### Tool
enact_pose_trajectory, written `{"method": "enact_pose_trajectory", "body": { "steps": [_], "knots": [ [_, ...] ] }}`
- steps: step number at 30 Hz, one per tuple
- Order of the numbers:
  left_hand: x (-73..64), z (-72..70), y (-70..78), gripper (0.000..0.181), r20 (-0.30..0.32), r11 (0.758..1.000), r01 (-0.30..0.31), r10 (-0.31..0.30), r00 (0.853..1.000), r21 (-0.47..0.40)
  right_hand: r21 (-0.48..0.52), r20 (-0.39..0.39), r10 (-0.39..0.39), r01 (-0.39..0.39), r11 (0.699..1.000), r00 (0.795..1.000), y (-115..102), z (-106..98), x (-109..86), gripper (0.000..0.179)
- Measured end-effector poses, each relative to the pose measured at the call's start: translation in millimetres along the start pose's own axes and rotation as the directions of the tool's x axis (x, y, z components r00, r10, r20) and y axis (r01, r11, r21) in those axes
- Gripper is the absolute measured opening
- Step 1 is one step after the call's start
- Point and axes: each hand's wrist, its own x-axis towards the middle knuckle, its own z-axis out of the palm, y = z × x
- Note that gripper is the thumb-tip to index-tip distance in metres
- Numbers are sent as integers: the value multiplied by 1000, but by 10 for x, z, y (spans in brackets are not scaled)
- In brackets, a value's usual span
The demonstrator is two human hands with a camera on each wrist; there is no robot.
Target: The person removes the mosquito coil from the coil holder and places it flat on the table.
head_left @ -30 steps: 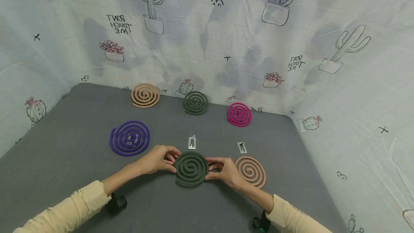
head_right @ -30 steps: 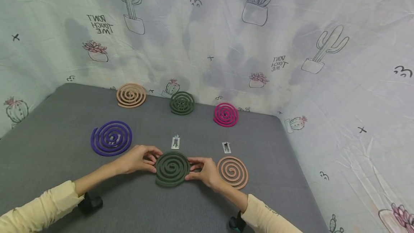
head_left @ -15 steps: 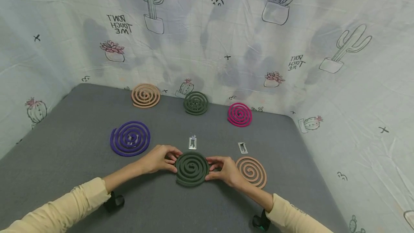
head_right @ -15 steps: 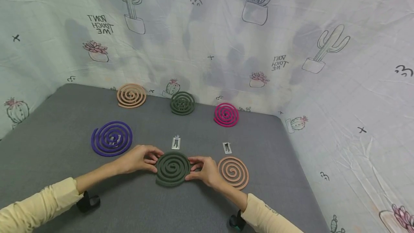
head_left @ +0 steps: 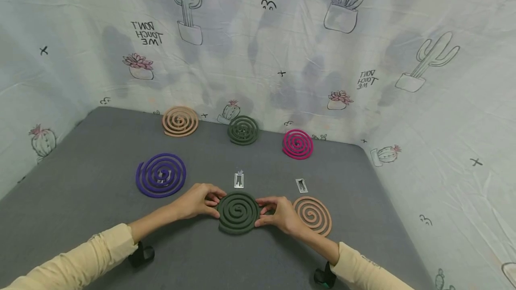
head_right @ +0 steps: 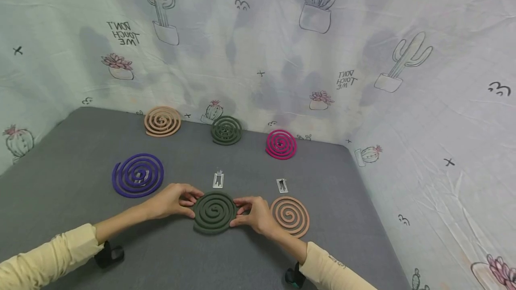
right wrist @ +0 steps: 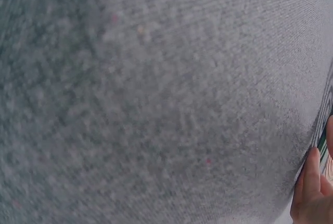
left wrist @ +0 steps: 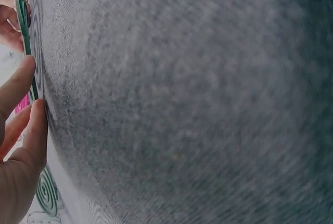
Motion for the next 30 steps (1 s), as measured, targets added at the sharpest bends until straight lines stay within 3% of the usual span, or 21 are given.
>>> {"method": "enact_pose_trajectory", "body": {
  "steps": [13,22,30],
  "knots": [
    [6,1,11,49,-14,1000,16,-16,1000,19,-17,21,-15,16,1000,1000,12,-23,15,52],
    [35,12,11,48,-16,1000,24,-23,1000,9,-89,14,-50,51,995,999,-1,-37,22,53],
    [43,30,7,47,-25,1000,27,-27,999,-8,-113,-4,-38,37,993,999,-10,-27,28,52]
  ]
}}
